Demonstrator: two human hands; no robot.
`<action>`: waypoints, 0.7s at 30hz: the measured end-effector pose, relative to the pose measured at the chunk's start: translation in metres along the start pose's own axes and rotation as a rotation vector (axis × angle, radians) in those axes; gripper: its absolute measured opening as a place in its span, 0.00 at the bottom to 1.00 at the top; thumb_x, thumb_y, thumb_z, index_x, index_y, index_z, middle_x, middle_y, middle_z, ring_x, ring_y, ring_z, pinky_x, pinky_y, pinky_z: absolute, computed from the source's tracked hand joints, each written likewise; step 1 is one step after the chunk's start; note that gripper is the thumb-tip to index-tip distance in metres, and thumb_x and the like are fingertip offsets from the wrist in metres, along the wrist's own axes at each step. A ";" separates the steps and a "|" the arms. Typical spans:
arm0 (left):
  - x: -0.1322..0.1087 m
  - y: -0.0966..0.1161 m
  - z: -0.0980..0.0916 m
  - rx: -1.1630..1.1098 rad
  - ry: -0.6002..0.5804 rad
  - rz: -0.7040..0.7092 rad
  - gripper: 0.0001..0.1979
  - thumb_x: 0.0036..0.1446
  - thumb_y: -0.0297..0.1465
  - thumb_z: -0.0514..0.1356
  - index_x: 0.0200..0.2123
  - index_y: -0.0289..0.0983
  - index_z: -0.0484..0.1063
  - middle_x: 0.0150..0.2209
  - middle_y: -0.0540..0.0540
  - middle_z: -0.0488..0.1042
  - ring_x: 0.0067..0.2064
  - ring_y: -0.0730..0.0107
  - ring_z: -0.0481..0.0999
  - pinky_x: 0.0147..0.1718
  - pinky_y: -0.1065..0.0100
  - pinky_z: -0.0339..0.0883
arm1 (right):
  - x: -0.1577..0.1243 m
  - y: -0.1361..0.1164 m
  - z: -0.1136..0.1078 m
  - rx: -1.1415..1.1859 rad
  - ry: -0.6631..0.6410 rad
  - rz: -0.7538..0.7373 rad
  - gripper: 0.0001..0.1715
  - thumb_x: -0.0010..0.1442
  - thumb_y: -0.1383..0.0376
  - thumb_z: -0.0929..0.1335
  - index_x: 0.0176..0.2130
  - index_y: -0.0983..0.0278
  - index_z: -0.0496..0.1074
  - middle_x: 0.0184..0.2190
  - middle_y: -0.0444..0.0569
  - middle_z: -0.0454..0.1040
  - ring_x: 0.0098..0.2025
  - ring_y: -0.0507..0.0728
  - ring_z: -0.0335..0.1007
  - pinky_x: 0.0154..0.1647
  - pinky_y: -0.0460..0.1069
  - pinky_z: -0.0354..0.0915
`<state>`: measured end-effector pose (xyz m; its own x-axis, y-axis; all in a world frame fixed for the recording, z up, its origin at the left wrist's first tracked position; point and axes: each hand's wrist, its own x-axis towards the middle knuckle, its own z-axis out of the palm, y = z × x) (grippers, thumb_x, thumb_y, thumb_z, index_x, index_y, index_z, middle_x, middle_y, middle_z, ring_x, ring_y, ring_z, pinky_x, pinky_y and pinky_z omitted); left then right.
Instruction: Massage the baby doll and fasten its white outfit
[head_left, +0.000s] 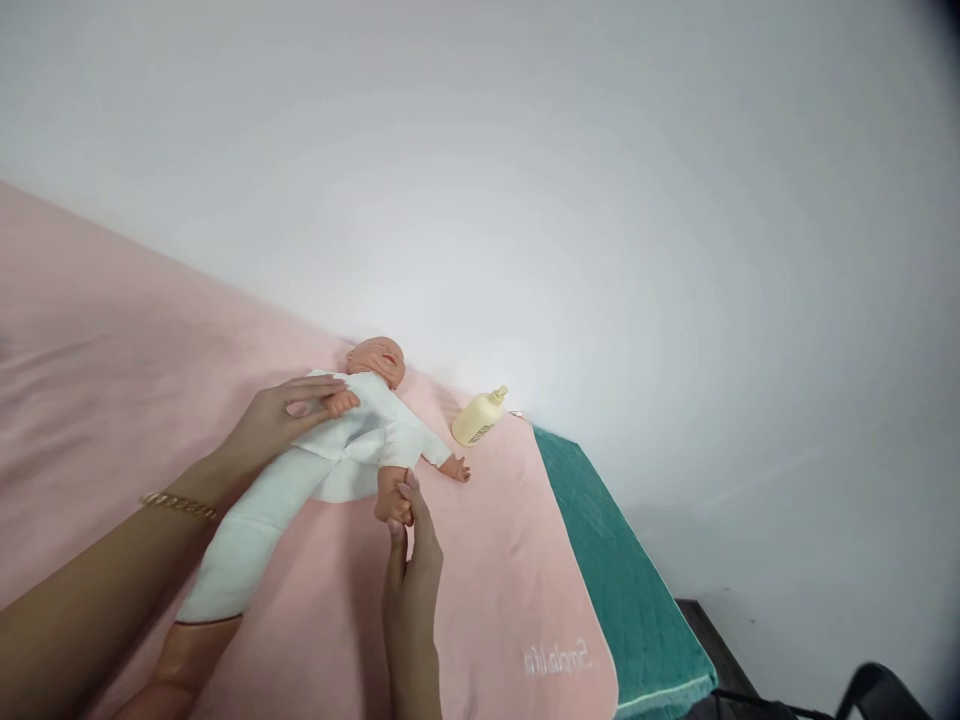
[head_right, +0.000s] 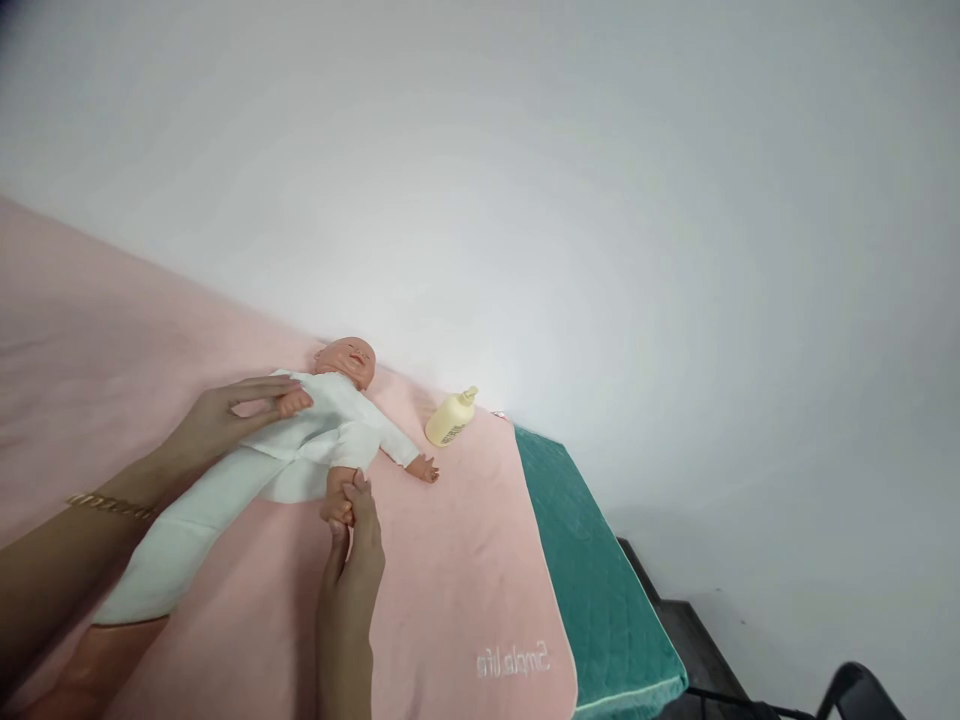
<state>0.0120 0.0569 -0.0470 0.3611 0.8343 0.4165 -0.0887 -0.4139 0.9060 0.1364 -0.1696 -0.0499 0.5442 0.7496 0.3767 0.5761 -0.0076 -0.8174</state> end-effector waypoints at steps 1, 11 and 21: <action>-0.001 0.005 -0.001 -0.022 0.054 -0.049 0.17 0.55 0.46 0.66 0.46 0.47 0.80 0.52 0.46 0.77 0.59 0.49 0.72 0.62 0.44 0.63 | -0.007 0.000 -0.005 0.002 0.004 -0.002 0.24 0.72 0.58 0.59 0.59 0.64 0.71 0.64 0.58 0.66 0.67 0.60 0.60 0.67 0.58 0.61; 0.019 -0.022 -0.032 -0.628 0.833 -0.382 0.08 0.58 0.27 0.69 0.41 0.32 0.78 0.45 0.45 0.78 0.48 0.64 0.78 0.62 0.54 0.66 | -0.088 0.030 -0.023 -0.064 -0.026 -0.245 0.22 0.70 0.52 0.62 0.60 0.48 0.71 0.66 0.49 0.64 0.64 0.65 0.65 0.61 0.59 0.70; 0.023 -0.028 -0.039 -0.891 0.888 -0.543 0.04 0.70 0.24 0.59 0.40 0.34 0.73 0.40 0.49 0.78 0.39 0.73 0.80 0.62 0.58 0.66 | -0.090 -0.010 -0.030 -0.075 -0.035 -0.206 0.23 0.66 0.45 0.64 0.57 0.41 0.73 0.56 0.44 0.75 0.61 0.67 0.69 0.56 0.63 0.73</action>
<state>-0.0139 0.1020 -0.0597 -0.1389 0.9054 -0.4013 -0.8116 0.1281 0.5700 0.0995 -0.2567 -0.0629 0.3893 0.7629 0.5162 0.7178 0.0999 -0.6890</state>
